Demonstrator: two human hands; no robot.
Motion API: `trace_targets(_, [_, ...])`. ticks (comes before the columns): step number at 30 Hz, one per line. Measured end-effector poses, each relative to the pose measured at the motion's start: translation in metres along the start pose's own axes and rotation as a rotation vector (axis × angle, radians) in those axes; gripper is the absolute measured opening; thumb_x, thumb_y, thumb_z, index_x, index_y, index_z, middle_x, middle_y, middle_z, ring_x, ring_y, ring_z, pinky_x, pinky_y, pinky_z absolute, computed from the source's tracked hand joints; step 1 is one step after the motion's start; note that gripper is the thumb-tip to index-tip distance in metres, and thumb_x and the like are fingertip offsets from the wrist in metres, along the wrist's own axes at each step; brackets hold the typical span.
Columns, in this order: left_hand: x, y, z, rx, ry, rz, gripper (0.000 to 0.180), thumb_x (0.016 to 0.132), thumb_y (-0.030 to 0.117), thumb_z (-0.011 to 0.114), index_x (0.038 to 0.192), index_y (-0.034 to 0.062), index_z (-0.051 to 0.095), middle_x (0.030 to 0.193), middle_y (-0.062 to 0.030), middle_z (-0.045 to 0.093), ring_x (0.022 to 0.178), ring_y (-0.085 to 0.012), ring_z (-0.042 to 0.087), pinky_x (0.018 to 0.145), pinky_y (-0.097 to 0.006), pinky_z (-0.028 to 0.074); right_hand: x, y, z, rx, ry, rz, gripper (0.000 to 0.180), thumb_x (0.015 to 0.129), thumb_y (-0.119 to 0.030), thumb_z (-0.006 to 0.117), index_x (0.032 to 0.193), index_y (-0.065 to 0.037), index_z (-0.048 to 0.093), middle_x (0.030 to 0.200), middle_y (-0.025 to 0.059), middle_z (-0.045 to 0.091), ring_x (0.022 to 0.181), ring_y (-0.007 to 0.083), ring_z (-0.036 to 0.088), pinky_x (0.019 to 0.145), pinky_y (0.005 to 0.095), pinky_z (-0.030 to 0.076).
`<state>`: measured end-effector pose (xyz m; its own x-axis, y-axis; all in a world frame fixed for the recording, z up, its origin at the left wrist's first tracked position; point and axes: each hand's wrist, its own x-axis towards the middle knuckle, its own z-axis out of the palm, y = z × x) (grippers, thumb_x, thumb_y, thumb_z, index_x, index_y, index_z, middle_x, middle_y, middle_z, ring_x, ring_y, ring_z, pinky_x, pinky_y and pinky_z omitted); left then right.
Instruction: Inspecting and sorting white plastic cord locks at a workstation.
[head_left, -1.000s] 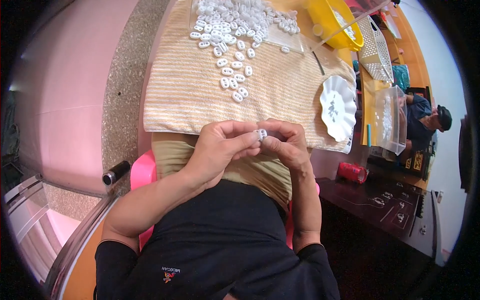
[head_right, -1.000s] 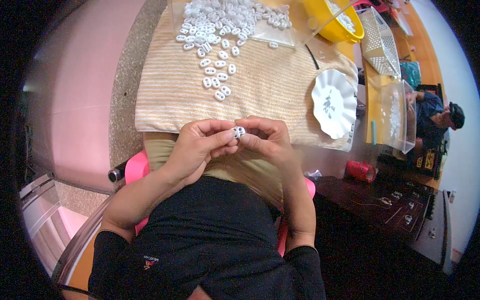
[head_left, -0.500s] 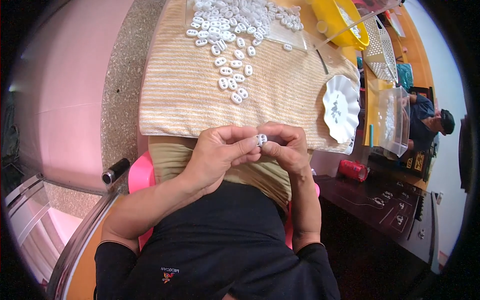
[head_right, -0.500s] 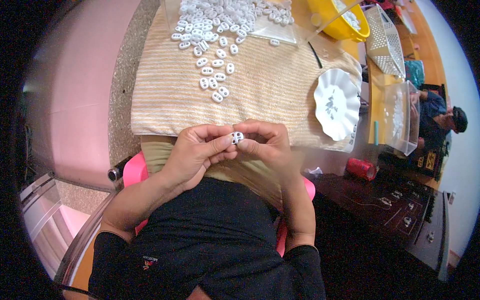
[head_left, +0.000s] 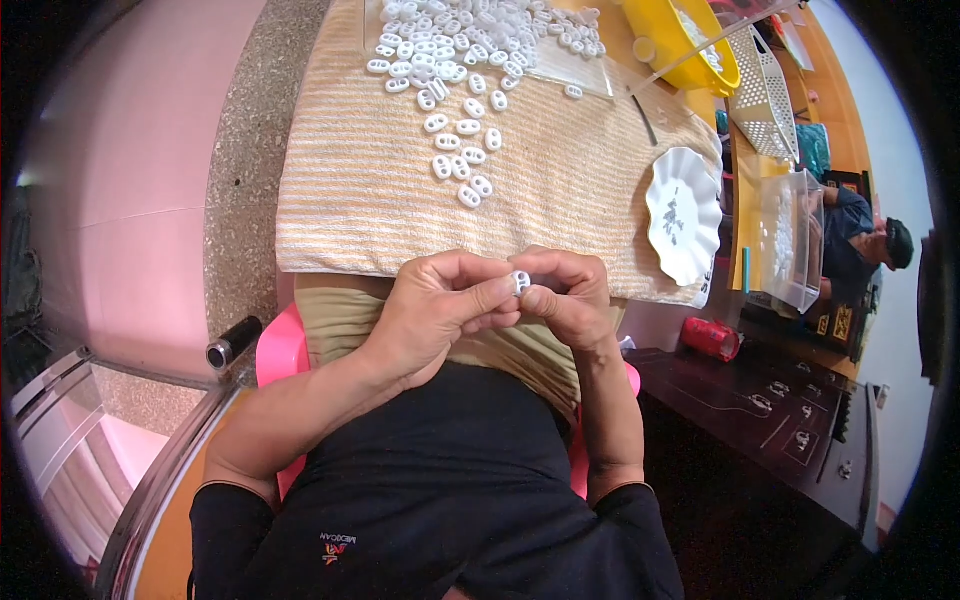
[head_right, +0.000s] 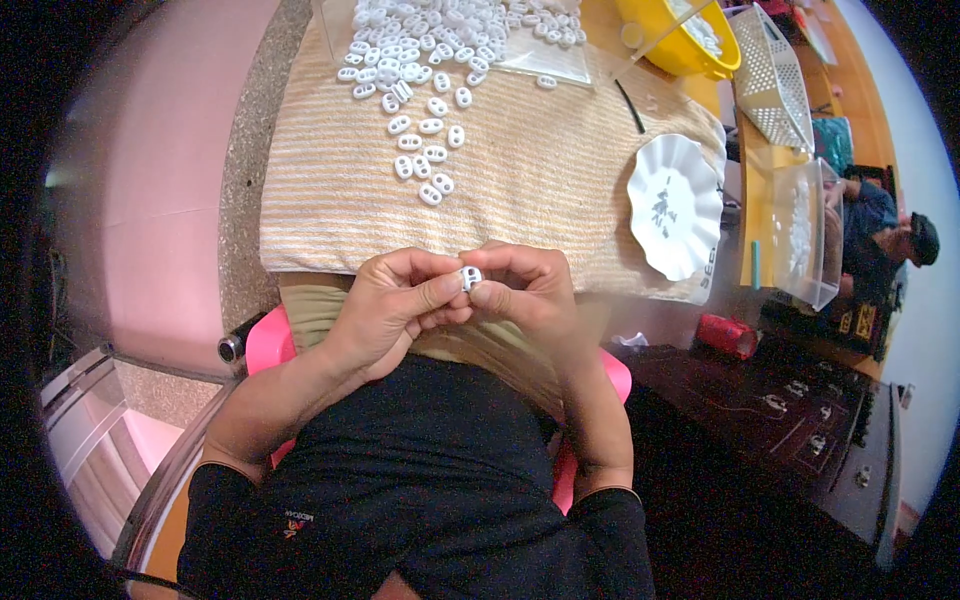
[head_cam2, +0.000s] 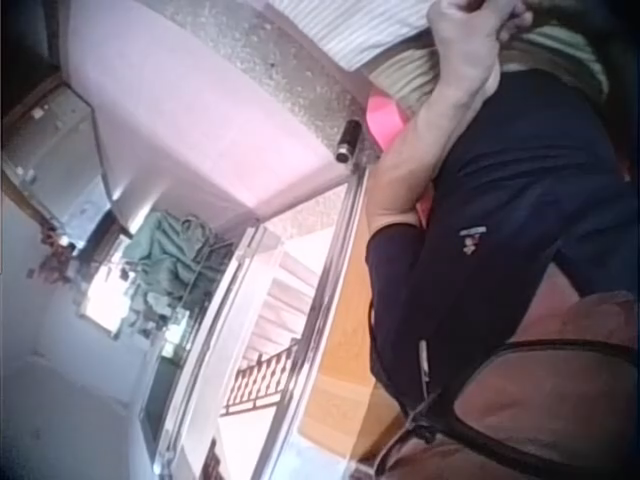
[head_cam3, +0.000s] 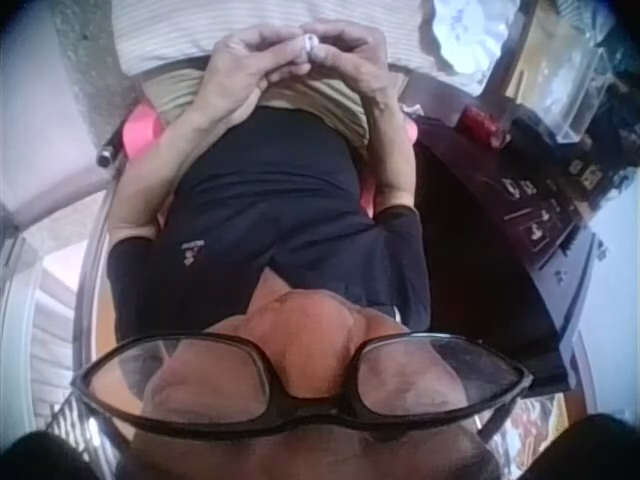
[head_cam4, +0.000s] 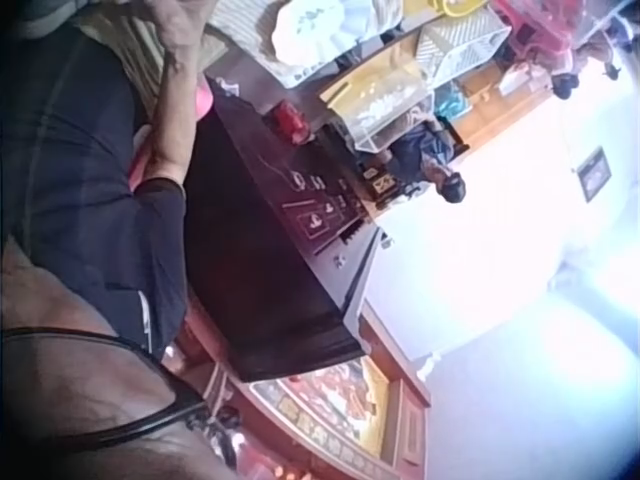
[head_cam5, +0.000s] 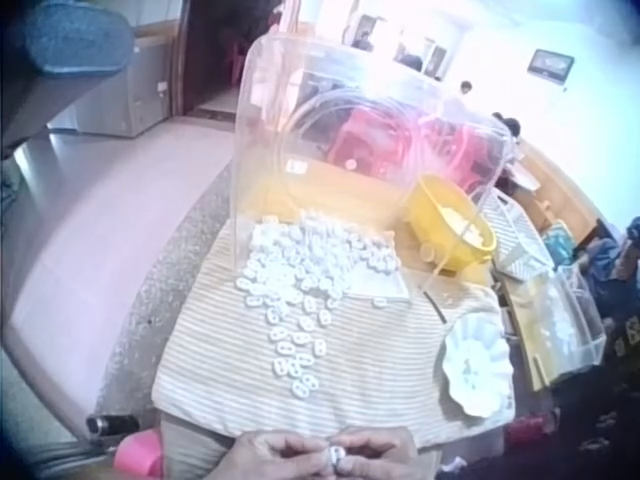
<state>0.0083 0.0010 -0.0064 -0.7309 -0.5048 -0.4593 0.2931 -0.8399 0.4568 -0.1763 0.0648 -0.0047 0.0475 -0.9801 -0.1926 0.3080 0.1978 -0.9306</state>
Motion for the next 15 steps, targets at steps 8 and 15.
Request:
trace_targets(8, [0.0025,0.0044,0.0033,-0.049,-0.064,-0.002,0.013,0.09,0.006,0.063,0.1,0.0034,0.056,0.09,-0.0068,0.064,0.079,-0.0145,0.066,0.071,-0.025,0.058,0.0006,-0.0016,0.0019,-0.046,-0.012,-0.11,0.025,0.085,0.0,0.066,0.109,0.004,0.064,0.099,0.0091,0.062,0.086,0.0136,0.063,0.077,0.0242,0.051])
trace_targets(15, [-0.0003,0.0074,0.0025,-0.023,-0.135,0.0,0.012,0.089,0.01,0.065,0.092,0.0048,0.055,0.087,-0.0057,0.063,0.078,-0.014,0.064,0.071,-0.026,0.057,-0.0004,-0.0055,0.0076,-0.055,-0.024,-0.165,0.024,0.085,-0.001,0.066,0.108,0.004,0.065,0.095,0.0079,0.058,0.085,0.0137,0.064,0.076,0.0234,0.051])
